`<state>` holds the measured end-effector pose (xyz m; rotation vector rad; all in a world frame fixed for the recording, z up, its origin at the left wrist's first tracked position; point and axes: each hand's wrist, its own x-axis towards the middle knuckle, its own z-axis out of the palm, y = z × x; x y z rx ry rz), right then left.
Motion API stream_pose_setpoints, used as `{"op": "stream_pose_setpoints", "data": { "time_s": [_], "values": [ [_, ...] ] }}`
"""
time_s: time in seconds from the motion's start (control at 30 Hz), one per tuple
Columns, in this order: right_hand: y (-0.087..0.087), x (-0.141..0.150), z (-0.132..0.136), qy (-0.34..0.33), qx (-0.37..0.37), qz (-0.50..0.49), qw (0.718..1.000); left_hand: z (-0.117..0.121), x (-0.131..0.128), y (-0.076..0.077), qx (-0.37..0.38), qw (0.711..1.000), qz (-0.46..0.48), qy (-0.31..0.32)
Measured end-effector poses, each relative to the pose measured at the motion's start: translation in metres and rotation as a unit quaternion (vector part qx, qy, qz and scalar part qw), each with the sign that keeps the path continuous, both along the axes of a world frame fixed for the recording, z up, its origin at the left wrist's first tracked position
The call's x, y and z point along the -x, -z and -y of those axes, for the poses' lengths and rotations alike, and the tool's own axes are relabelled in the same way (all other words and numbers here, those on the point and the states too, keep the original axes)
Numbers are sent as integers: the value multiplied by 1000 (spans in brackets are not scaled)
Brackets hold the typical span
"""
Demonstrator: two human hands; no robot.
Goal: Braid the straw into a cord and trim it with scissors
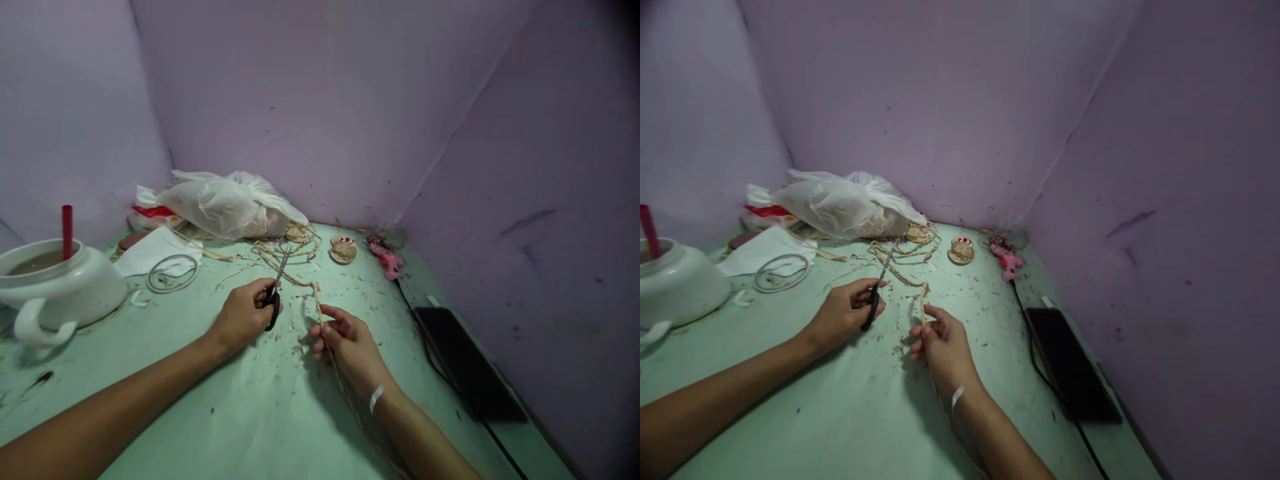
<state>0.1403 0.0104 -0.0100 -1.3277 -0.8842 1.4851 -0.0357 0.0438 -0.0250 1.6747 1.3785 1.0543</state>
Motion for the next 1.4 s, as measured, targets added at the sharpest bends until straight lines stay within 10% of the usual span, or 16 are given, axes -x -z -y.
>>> {"op": "stream_pose_setpoints", "data": {
  "time_s": [0.23, 0.37, 0.67, 1.4],
  "values": [
    [3, 0, 0, -19, -9, -6, 1000, -1, -3, 0, 19, 1000, 12, 10],
    [0, -2, 0, -18, -17, -34, 999, 5, 1, -4, -59, 989, -133, 13],
    [-2, -2, 0, 17, -41, -32, 998, 21, 0, -8, -260, 854, -436, 116],
    [2, -2, 0, 51, -66, 16, 996, 8, 9, 4, -331, 814, -473, 65]
  ]
}}
